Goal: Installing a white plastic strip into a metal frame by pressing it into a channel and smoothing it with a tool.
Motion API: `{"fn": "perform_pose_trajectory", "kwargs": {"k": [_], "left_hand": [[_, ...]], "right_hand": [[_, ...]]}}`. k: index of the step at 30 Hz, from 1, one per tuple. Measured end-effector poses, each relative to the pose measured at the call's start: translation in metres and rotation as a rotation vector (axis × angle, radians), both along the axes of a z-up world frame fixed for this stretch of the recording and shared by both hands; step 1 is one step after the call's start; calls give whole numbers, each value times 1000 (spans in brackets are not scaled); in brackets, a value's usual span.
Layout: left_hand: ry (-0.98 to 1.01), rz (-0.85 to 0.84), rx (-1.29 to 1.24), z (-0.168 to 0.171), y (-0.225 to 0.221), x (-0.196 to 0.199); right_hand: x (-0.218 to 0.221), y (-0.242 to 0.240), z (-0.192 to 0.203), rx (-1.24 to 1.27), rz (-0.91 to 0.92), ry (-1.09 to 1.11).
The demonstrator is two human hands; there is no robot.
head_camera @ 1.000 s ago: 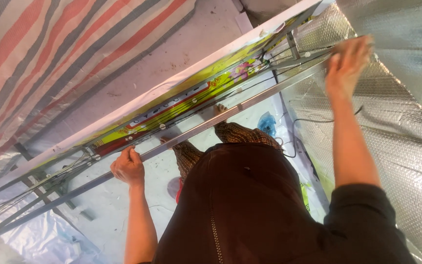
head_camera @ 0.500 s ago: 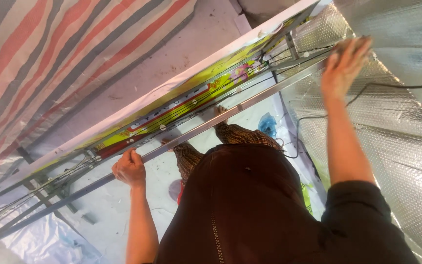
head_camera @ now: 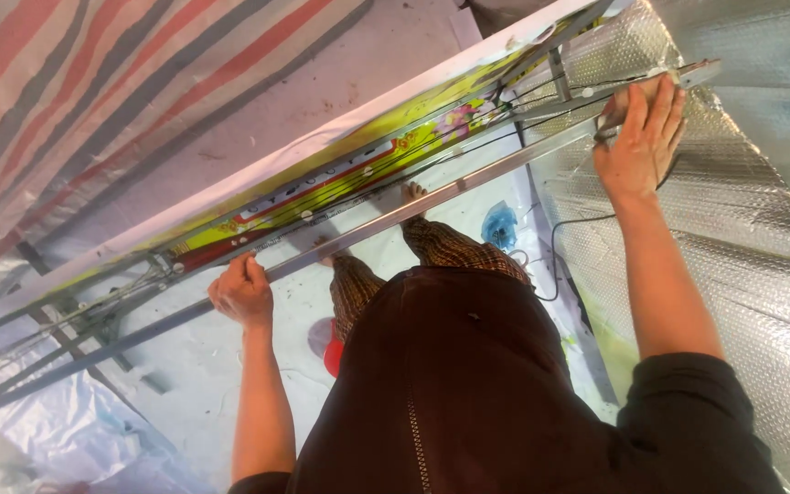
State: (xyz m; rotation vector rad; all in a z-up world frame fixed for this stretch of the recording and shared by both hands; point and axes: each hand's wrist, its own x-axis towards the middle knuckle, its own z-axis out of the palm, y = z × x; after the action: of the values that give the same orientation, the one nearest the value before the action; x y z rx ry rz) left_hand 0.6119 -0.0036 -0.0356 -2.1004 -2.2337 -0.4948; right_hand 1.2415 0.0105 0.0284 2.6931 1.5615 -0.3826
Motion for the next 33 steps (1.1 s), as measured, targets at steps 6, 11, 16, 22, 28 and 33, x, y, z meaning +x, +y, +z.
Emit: {"fn": "perform_pose_trajectory", "kwargs": {"k": [6,11,16,22,28,33], "left_hand": [[-35,-5,-10,-3,1,2],[-166,-173,76,27,0,2],[-198,-121,88,34,-39,-53],[-146,82,4,26,-103,-143],[-49,39,-43,28,-115,-161],[-91,101,-100,26,-105,-186]], "right_hand": [[-23,0,9,-120,-80,59],[-33,-2,-15,76,-84,10],[-67,-9,-41,275,-1,-69],[-193,-50,-71,-249,588,-920],[-225,-22,1,-333,239,-542],[-268,-76,-50,300,669,141]]}}
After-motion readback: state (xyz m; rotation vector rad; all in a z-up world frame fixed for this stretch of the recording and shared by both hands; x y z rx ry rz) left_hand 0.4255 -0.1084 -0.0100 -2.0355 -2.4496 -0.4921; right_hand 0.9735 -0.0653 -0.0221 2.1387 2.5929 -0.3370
